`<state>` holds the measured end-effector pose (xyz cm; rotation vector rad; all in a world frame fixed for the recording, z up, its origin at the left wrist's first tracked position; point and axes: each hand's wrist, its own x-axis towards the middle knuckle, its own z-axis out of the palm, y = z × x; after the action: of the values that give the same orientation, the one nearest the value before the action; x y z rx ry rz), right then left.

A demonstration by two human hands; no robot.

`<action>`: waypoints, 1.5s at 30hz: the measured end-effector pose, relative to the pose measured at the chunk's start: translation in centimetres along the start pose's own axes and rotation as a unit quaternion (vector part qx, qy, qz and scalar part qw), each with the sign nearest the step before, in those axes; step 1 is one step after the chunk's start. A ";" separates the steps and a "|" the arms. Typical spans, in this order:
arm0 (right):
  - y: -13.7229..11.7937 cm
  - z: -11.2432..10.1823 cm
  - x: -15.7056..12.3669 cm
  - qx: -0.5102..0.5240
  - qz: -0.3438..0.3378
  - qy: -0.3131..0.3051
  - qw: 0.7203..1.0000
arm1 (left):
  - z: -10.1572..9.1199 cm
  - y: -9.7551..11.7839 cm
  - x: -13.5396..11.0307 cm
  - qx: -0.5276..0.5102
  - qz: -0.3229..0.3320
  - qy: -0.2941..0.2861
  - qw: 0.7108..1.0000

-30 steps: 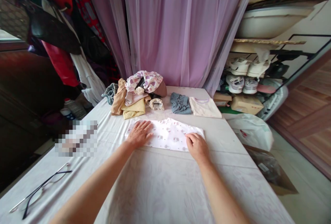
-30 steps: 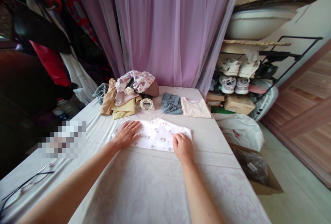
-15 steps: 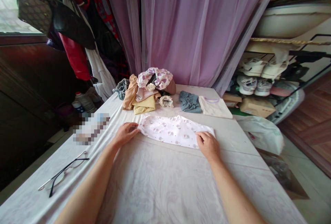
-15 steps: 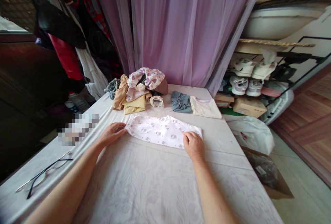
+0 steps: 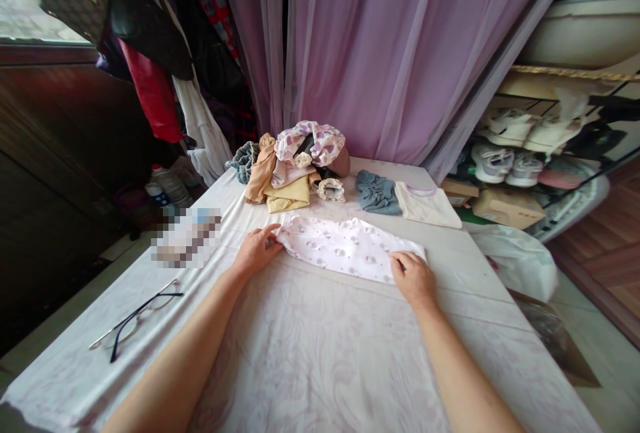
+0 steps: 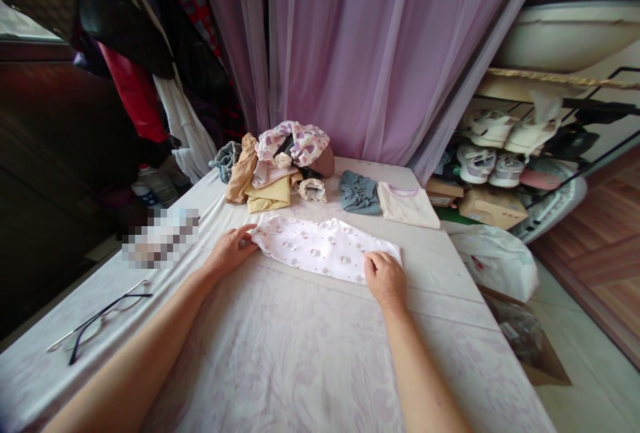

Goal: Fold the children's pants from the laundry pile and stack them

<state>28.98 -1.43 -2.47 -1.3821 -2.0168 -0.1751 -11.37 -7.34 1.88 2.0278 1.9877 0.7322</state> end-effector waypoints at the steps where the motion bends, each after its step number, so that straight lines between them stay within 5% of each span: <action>1: 0.0 0.0 0.0 0.000 0.002 -0.001 1.000 | 0.1 0.1 0.0 -0.015 -0.004 0.000 1.000; 12: 0.0 0.0 0.0 0.006 0.009 -0.004 1.000 | -0.4 0.2 0.6 -0.164 -0.066 0.006 0.984; 17: 0.1 0.1 0.0 0.003 0.005 0.002 1.000 | -1.1 -1.1 0.5 -0.082 -0.082 -0.012 0.993; 26: 0.0 0.0 0.0 0.009 0.012 -0.002 1.000 | -2.3 0.1 0.1 -0.024 -0.061 -0.072 0.995; 45: -0.5 -0.5 0.2 0.019 0.009 -0.001 1.000 | -0.8 2.6 1.4 0.110 -0.053 -0.068 0.990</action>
<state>28.70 -1.74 -1.87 -1.3761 -1.9993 -0.1267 -9.49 -6.36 4.10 2.0077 2.1568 0.3560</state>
